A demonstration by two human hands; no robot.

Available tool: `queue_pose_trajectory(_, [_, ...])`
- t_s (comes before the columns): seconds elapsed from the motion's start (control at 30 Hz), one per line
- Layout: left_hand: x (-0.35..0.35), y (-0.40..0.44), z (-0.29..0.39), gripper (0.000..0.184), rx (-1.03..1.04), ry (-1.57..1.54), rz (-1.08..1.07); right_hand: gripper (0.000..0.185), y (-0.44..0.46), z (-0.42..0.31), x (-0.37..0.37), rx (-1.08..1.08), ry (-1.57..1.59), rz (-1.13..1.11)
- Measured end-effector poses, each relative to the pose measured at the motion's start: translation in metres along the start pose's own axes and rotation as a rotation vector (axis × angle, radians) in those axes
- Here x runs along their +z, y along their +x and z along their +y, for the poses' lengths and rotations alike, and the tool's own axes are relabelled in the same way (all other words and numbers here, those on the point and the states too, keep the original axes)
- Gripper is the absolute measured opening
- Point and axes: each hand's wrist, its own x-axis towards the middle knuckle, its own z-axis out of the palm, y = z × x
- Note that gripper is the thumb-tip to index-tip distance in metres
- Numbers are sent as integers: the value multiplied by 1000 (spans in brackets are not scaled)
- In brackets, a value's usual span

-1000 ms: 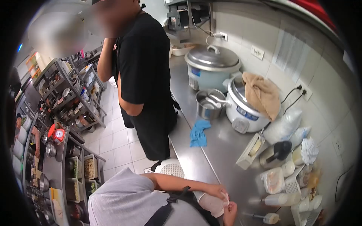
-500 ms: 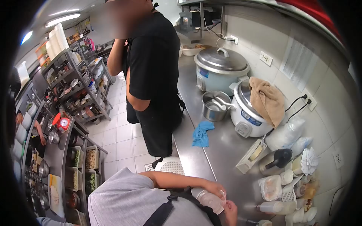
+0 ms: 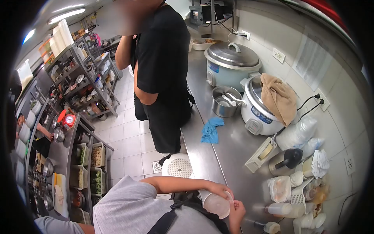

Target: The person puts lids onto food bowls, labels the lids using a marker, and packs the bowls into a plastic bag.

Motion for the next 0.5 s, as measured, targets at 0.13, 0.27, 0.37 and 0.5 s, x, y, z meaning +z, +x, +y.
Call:
queue_pose_trajectory(0.13, [13, 4, 0, 34, -85, 246, 77, 19, -8, 6, -8, 25, 75, 38])
queue_pose_trajectory(0.27, [21, 15, -6, 36, -64, 282, 82, 18, -16, 12, -11, 3, 65, 87])
queue_pose_trajectory(0.37, [21, 21, -11, 37, -112, 256, 22, 16, -19, 24, -11, 35, 119, 84])
queue_pose_trajectory(0.5, [19, 15, 18, 38, -165, 31, -71, 14, -15, 28, -16, 103, 337, -6])
